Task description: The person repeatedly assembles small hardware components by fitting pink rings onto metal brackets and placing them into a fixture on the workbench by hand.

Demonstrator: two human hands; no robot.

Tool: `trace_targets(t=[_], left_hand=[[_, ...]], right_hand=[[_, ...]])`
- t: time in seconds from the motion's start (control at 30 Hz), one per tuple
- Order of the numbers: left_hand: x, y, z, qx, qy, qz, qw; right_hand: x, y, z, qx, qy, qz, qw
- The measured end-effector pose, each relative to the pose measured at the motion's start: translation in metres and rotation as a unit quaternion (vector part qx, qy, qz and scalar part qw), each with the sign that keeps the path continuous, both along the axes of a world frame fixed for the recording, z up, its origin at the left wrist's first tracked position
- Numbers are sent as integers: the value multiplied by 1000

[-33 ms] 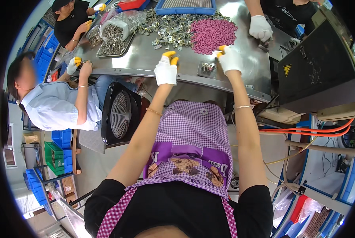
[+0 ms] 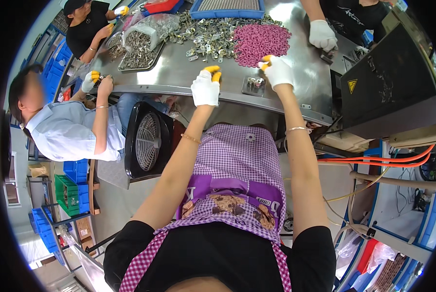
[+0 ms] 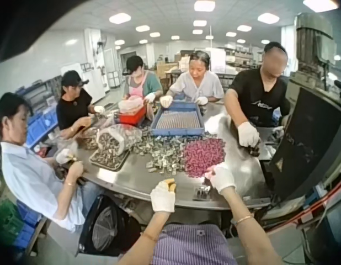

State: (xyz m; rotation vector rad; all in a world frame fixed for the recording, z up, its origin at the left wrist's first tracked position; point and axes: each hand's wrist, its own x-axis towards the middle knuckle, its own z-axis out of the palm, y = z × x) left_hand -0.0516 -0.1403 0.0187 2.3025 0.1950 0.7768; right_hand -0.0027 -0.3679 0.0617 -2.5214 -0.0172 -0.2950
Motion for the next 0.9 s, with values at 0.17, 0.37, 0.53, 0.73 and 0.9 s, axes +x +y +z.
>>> trace_targets(t=[0.17, 0.37, 0.53, 0.73, 0.9], left_hand=[[0, -8, -9, 103, -54, -7, 993], [-1, -3, -10, 118, -76, -21, 990], [-6, -3, -6, 164, -34, -15, 986], [-13, -12, 32, -233, 122, -73, 962], [-11, -38, 46, -289, 107, -218, 926]], right_hand=[[13, 11, 6, -126, 44, 30, 991], [-29, 10, 19, -30, -79, 40, 996], [-68, 7, 20, -67, -107, 101, 987], [-56, -6, -1, 136, 54, 146, 978], [-56, 2, 18, 160, 92, 155, 971]])
